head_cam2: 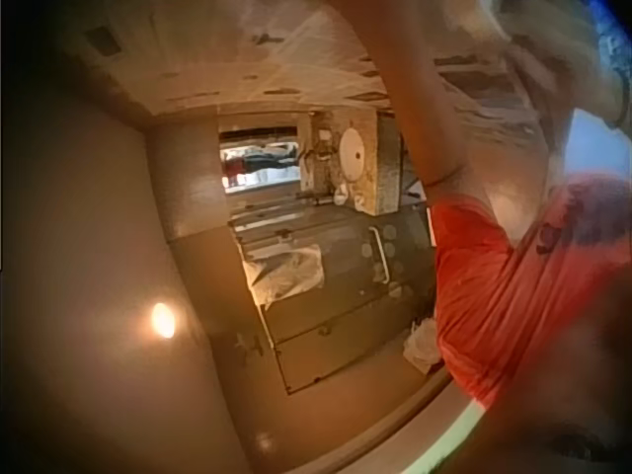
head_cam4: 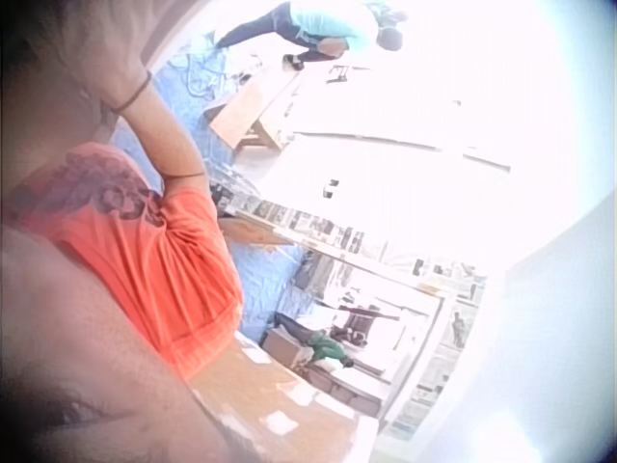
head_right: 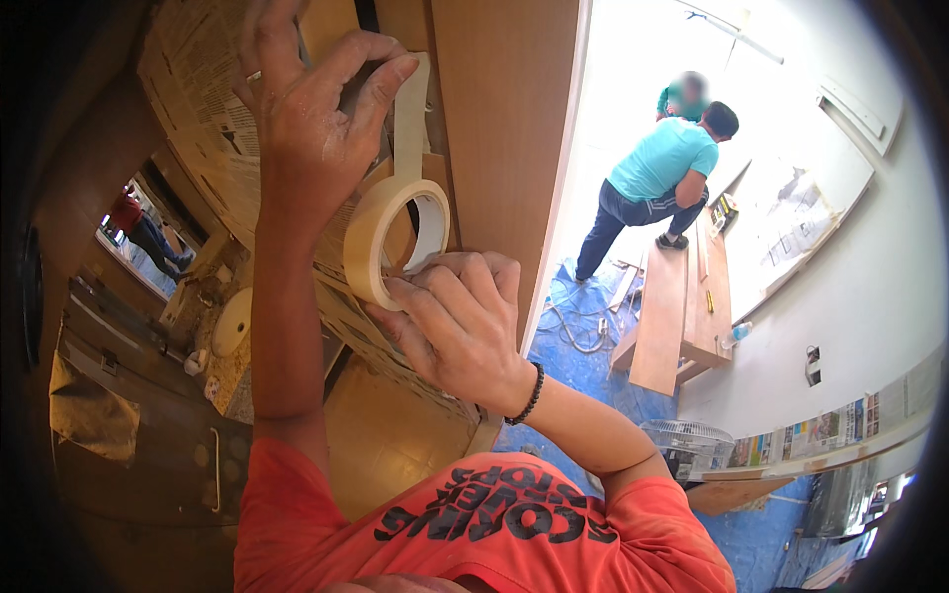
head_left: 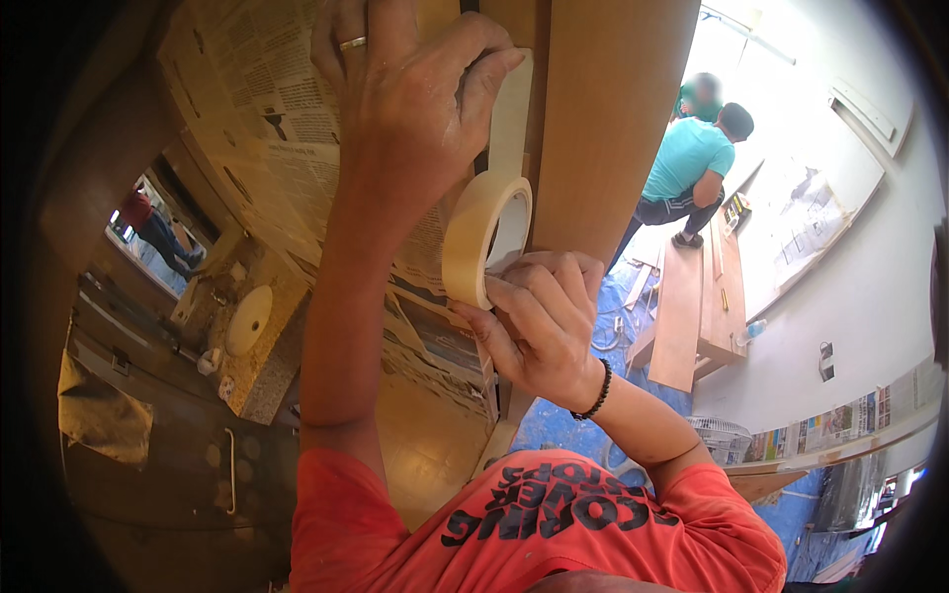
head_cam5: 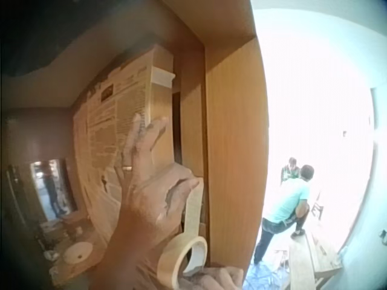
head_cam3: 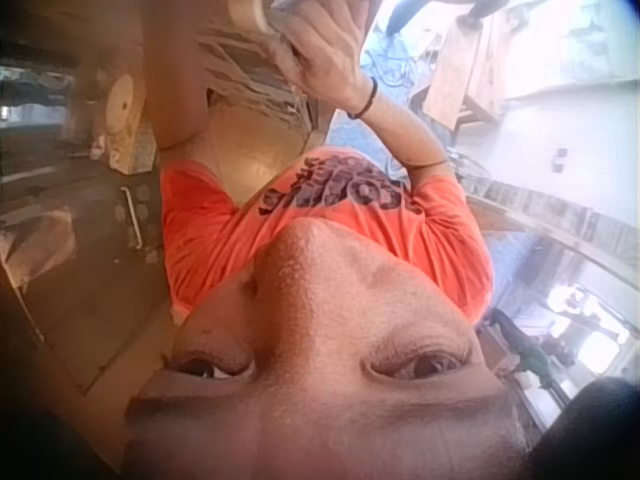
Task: The person applies masking tape along the edges of a door frame and door hinges using a utility knife to cut the tape. The person smooths the tape with their fingers and continues taping different sections of the door frame.
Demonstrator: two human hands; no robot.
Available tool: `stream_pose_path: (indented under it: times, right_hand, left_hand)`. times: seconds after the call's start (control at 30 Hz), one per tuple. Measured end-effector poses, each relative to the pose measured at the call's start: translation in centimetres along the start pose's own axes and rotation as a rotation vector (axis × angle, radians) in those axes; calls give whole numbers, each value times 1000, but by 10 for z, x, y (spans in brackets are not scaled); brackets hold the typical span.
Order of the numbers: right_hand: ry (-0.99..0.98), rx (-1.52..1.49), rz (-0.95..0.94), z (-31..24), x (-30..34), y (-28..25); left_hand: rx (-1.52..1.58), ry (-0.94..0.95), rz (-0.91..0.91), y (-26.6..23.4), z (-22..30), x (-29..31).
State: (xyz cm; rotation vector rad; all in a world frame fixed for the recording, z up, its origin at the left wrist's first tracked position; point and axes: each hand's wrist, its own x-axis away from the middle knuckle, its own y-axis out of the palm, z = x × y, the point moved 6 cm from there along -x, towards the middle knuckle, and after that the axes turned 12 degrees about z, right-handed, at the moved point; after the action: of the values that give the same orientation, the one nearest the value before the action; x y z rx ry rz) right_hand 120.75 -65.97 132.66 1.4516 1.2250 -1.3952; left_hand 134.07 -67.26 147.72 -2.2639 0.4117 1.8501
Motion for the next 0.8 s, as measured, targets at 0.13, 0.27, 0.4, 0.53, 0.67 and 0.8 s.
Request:
stream_pose_path:
  times: [0.13, 0.27, 0.4, 0.53, 0.67, 0.8]
  right_hand:
    - [-8, 1, -3, 1, 2, 0]
    - [-11, 0, -2, 2, 3, 3]
    - [-15, -4, 5, 3, 5, 5]
    - [-11, -4, 0, 3, 6, 4]
    - [-8, -8, 9, 4, 5, 3]
    - [19, -11, 3, 4, 7, 3]
  left_hand:
    - [54, 40, 83, 0, 2, 1]
    - [16, 108, 98, 2, 0, 1]
    - [64, 54, 75, 0, 0, 0]
    - [-20, 33, 1, 0, 0, 1]
    - [-72, 73, 39, 3, 2, 1]
    - [-120, 99, 50, 3, 3, 4]
